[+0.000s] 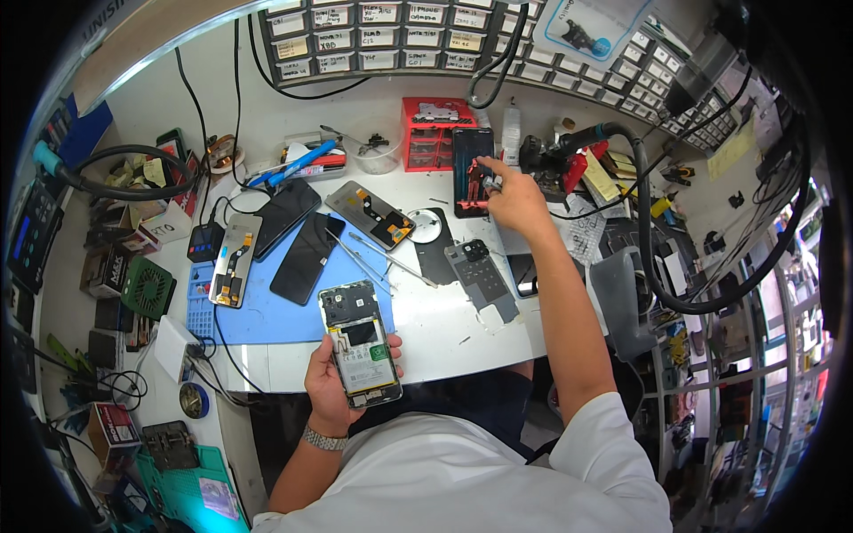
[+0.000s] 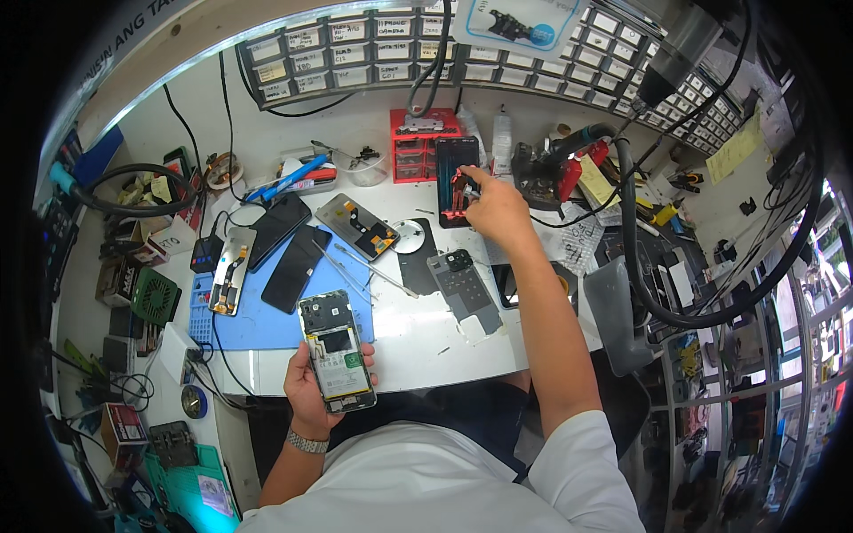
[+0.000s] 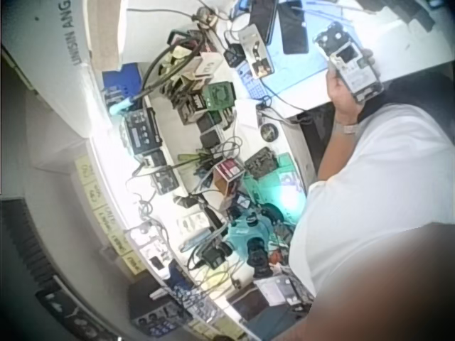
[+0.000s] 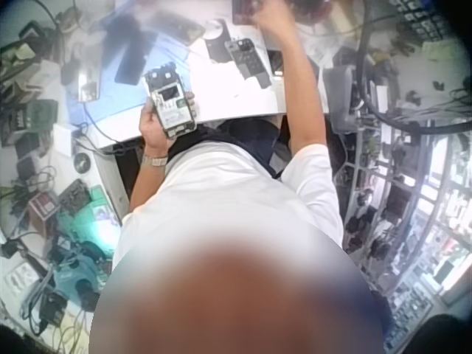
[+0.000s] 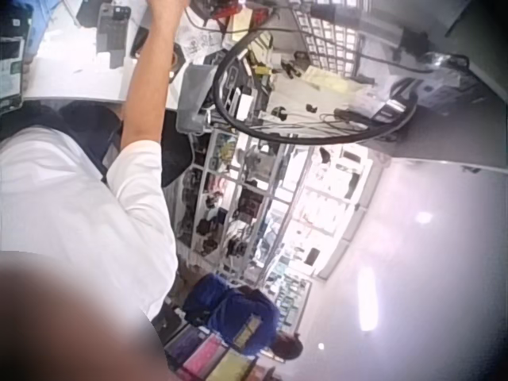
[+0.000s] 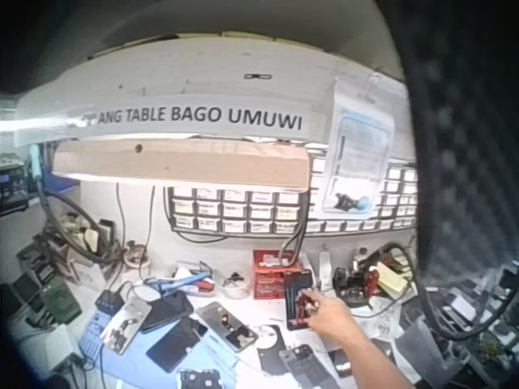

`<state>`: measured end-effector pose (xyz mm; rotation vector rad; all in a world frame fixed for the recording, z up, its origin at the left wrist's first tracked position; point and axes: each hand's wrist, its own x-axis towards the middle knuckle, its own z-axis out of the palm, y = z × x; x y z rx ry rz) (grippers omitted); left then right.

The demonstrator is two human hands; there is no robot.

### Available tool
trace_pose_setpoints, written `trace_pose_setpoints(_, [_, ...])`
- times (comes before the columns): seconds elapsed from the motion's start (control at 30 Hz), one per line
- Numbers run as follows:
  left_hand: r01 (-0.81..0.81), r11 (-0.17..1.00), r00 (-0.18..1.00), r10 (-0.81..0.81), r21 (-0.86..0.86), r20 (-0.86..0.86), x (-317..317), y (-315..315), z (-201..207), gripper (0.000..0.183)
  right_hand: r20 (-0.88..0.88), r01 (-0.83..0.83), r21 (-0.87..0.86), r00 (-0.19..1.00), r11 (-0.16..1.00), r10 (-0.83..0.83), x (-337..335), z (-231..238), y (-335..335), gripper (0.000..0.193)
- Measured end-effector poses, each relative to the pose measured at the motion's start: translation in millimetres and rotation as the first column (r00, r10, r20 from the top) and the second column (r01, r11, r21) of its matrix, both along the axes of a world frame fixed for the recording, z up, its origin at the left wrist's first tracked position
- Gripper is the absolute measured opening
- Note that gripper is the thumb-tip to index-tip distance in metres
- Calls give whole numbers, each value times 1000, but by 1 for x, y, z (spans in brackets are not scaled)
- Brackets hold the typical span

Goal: The person disassembles a smartphone, removes the back cover and internal components, and uses a soldering iron on the motherboard. They then reassemble the phone and test it by turning it on.

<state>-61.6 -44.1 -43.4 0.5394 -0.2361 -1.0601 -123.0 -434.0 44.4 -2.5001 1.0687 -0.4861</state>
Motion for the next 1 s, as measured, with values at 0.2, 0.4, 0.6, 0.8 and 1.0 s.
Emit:
trace_pose_setpoints(0.2, [27,999,999,-27,-32,19,1,0,-1,69,-40,-11,19,999,1000,12,-10,0,-4,53])
trace_pose_setpoints(0.4, [25,999,1000,-24,-25,12,0,0,-1,69,-39,-130,29,991,991,131,-16,-16,-9,45])
trace_pose_setpoints(0.6, [7,1000,1000,-7,6,28,-1,1,0,66,-32,-155,46,987,987,157,-9,-13,1,43])
trace_pose_setpoints(0.8, [19,999,999,-18,-27,32,-1,2,-3,68,-127,-104,24,986,994,106,-13,-9,2,45])
trace_pose_setpoints(1.0, [25,999,999,-24,-24,32,0,2,-2,68,-104,-8,-63,995,998,1,-12,-4,0,37])
